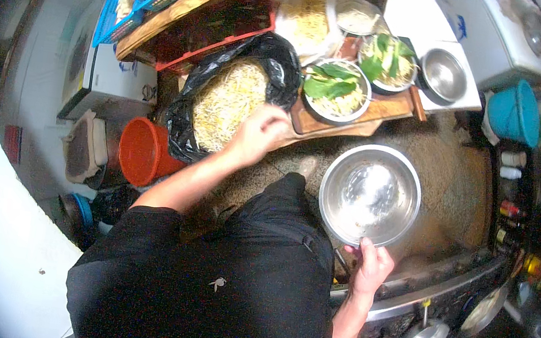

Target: The person assembles multiple noodle bowls by hand, placing bean sprouts, noodles, and leafy greens into metal bowls. The person then moves the completed bowls to a nearby shelf.

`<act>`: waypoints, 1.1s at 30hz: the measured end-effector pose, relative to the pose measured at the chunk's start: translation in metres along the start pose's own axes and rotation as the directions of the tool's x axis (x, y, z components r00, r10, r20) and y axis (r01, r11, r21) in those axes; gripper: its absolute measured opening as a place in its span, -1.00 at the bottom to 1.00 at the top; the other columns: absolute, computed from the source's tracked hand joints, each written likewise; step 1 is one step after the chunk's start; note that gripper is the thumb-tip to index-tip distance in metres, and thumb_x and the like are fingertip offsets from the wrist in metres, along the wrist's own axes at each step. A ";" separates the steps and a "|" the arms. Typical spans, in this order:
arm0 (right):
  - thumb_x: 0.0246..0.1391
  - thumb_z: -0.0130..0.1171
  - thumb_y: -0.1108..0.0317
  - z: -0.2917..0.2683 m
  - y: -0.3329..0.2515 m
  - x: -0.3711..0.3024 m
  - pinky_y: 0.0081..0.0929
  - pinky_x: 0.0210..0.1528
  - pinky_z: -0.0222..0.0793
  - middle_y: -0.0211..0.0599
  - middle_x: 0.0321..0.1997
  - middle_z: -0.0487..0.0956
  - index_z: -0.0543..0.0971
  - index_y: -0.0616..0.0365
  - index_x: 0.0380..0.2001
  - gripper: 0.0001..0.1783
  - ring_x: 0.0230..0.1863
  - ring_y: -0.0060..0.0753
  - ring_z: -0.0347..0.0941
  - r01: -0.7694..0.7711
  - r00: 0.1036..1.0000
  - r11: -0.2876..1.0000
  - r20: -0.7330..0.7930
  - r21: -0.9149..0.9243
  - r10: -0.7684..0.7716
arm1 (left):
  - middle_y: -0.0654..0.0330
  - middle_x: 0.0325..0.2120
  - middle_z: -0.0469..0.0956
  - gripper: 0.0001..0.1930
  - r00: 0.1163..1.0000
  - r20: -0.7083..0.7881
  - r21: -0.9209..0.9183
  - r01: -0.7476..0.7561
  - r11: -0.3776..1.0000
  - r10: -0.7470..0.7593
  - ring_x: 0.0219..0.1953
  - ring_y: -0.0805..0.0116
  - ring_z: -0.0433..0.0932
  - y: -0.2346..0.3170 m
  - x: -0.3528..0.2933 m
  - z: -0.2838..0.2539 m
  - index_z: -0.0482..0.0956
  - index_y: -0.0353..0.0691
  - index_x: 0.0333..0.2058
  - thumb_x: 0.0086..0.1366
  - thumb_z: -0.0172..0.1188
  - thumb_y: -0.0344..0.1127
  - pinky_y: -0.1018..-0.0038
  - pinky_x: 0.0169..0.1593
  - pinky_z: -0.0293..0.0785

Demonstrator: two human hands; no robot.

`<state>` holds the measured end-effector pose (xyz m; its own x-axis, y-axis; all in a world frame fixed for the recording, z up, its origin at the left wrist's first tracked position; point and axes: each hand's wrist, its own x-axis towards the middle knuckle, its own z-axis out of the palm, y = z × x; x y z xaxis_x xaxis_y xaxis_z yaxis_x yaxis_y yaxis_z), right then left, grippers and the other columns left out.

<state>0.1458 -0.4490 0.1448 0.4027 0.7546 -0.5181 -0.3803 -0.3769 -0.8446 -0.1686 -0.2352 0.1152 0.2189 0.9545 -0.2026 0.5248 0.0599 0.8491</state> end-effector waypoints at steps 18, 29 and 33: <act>0.39 0.21 0.33 0.164 -0.036 0.138 -0.49 -0.33 0.61 -0.17 -0.40 0.72 0.69 0.41 -0.18 -0.72 -0.45 -0.45 0.64 -0.183 0.947 0.945 0.210 -0.271 0.244 | 0.24 -0.27 0.70 -0.75 0.752 -0.527 -0.146 0.378 0.914 -0.395 -0.21 0.49 0.58 -0.193 -0.013 -0.202 0.67 -0.41 -0.04 0.40 0.27 -0.38 0.45 -0.06 0.50; 0.36 0.23 0.27 0.178 -0.042 0.303 -0.49 -0.48 0.66 -0.15 -0.31 0.67 0.62 0.38 -0.09 -0.69 -0.43 -0.37 0.69 -0.217 0.963 0.947 0.105 -0.237 0.247 | 0.14 -0.03 0.70 -0.57 0.657 -0.612 -0.135 0.463 0.876 -0.441 -0.01 0.39 0.63 -0.149 -0.039 -0.173 0.57 -0.35 0.21 0.42 0.31 -0.38 0.43 0.17 0.49; 0.40 0.19 -0.12 0.167 -0.050 0.306 -0.46 -0.52 0.57 -0.17 -0.29 0.71 0.59 0.28 -0.18 -0.45 -0.45 -0.39 0.65 -0.295 0.925 0.878 0.116 -0.376 0.361 | -0.20 0.30 0.47 -0.25 0.619 -0.652 0.024 0.594 0.804 -0.438 0.37 -0.03 0.44 -0.128 -0.031 -0.175 0.44 -0.37 0.34 0.26 0.46 -0.12 0.24 0.39 0.32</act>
<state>0.1487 -0.1093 0.0508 0.1386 0.6247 -0.7685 -0.1401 -0.7558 -0.6396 -0.3865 -0.2208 0.0986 -0.6308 0.7551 -0.1789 0.5714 0.6079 0.5513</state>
